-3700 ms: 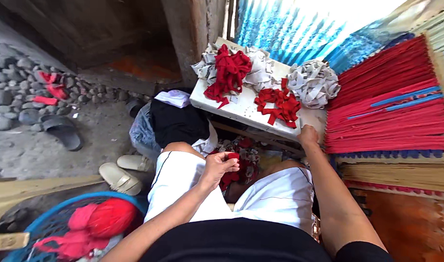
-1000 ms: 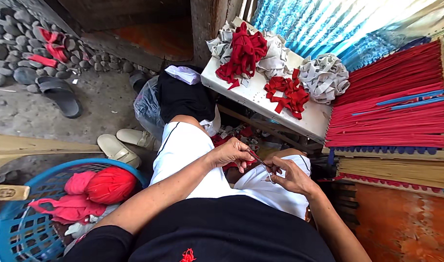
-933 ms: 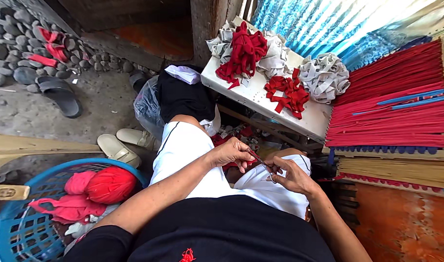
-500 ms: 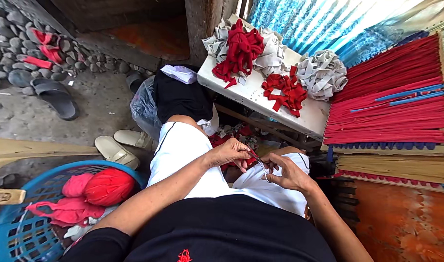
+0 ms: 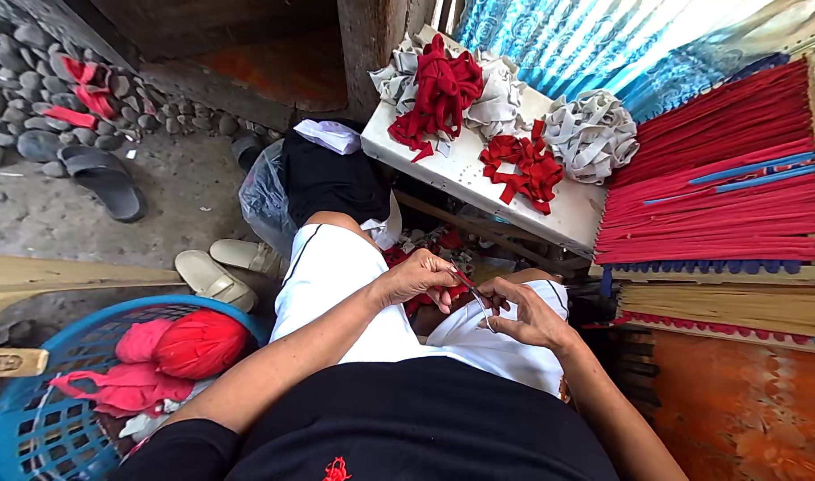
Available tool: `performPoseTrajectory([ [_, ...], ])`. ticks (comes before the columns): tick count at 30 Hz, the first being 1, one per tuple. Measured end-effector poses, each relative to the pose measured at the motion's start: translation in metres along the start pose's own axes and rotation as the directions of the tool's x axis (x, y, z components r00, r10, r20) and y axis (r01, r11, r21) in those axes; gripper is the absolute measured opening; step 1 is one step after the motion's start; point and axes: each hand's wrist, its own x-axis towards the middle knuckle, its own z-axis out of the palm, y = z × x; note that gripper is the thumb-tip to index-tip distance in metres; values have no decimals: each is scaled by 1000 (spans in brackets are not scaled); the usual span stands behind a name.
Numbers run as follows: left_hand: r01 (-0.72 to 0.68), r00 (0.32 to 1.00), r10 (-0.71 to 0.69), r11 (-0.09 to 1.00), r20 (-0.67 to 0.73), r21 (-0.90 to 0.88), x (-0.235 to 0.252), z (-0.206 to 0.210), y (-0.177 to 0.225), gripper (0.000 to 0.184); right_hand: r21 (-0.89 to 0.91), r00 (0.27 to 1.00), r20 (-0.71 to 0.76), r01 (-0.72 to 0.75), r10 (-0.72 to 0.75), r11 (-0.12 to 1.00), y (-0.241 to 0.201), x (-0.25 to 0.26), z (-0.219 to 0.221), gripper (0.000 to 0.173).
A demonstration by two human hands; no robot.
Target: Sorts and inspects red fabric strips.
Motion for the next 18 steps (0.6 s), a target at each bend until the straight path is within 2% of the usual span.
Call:
performPoseTrajectory([
  [8, -35, 999, 35, 999, -7, -12, -3, 0, 0, 26, 4, 999, -21, 27, -27, 1000, 2, -3, 2, 33],
  [13, -39, 999, 38, 999, -27, -19, -2, -2, 2, 27, 4, 999, -3, 43, -43, 999, 2, 1, 4, 40],
  [18, -30, 999, 30, 999, -39, -15, -5, -4, 8, 27, 46, 999, -1, 41, -41, 998, 5, 1, 4, 37],
])
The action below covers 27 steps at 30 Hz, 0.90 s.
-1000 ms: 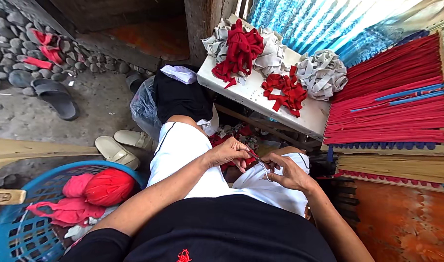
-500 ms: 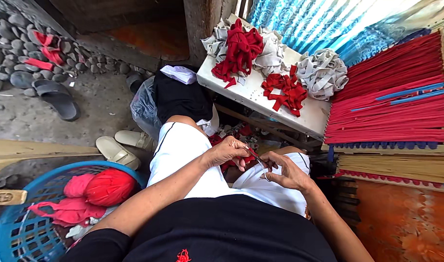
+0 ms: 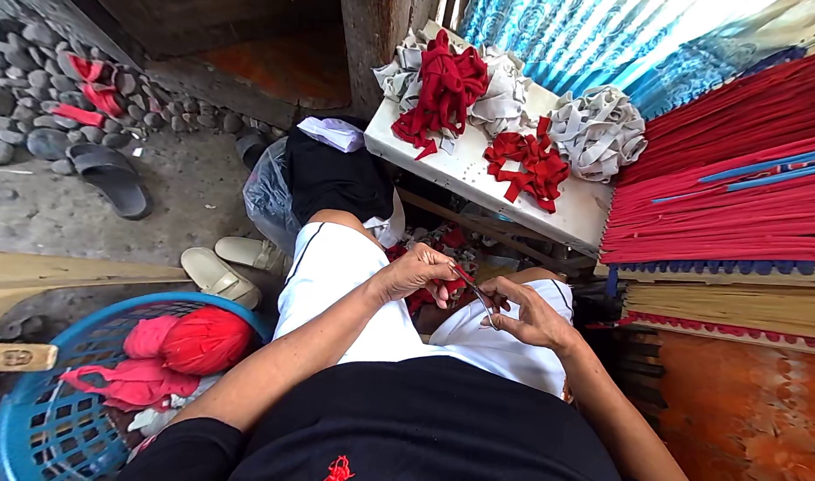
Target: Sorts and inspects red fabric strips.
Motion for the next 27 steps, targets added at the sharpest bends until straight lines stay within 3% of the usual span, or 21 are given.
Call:
performPoseTrajectory([
  [27, 9, 1000, -10, 999, 14, 41, -2, 2, -2, 26, -13, 1000, 6, -4, 4, 1000, -2, -1, 3, 33],
])
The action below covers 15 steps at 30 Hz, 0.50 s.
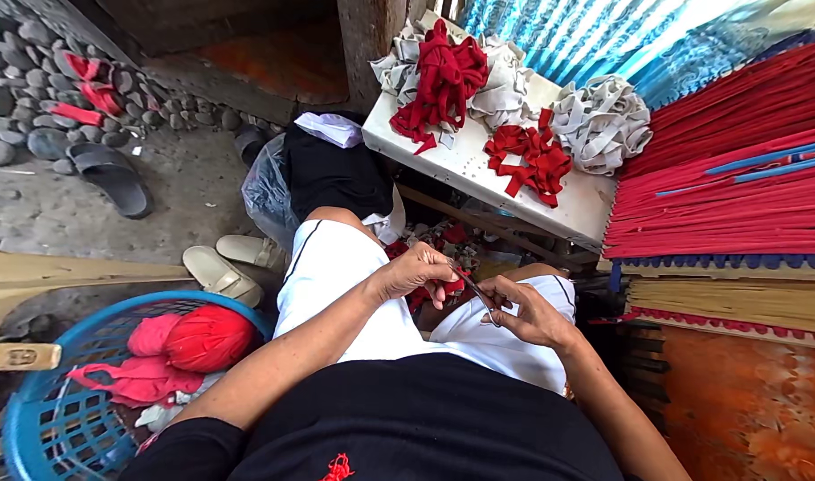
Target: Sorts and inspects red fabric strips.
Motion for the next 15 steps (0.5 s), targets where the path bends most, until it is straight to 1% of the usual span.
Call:
performPoseTrajectory([
  [3, 2, 1000, -2, 1000, 14, -5, 0, -1, 0, 26, 31, 1000, 14, -8, 7, 999, 3, -1, 0, 33],
  [8, 25, 999, -25, 1000, 31, 7, 3, -1, -5, 27, 38, 1000, 21, 4, -5, 999, 2, 6, 3, 37],
  [13, 18, 999, -17, 999, 30, -37, 1, -4, 1, 28, 116, 1000, 28, -15, 11, 993, 3, 1, -1, 30],
  [15, 7, 1000, -8, 998, -3, -62, 0, -9, 5, 27, 160, 999, 40, -37, 31, 986, 9, -3, -4, 29],
])
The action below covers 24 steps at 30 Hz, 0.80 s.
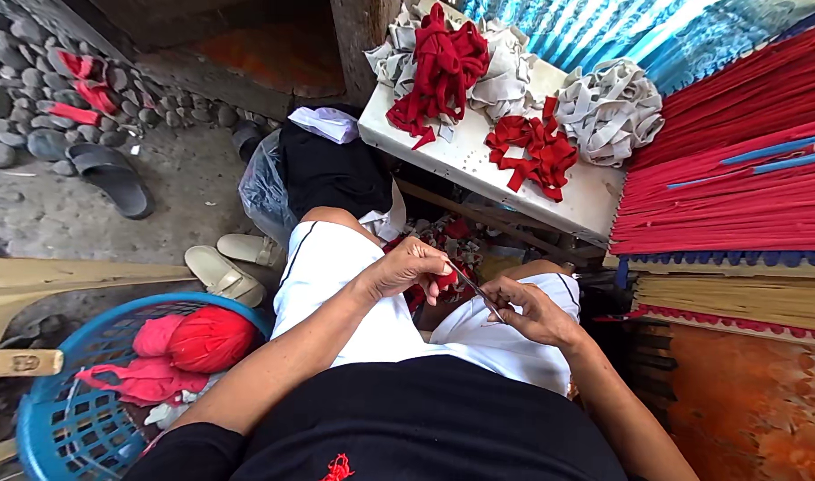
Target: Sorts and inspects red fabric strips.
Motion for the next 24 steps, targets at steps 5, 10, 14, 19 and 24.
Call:
performPoseTrajectory([
  [5, 15, 991, -3, 996, -132, 92, 5, 3, -4, 21, -147, 956, -271, -153, 109, 977, -12, -1, -35, 36],
  [10, 12, 984, 14, 990, -180, 139, 13, 4, -11, 14, -178, 675, -695, -497, 249, 849, 21, 8, -112, 38],
  [14, 28, 966, 12, 988, -259, 153, 15, 1, -16, 17, -207, 501, -803, -744, 324, 636, 64, 17, -174, 30],
  [19, 7, 948, 43, 988, -315, 155, 16, -6, -26, 15, -256, 411, -795, -894, 445, 367, 99, 36, -225, 20],
  [24, -17, 950, 59, 991, -307, 136, 17, -9, -30, 14, -230, 338, -773, -938, 536, 260, 112, 54, -248, 27],
])
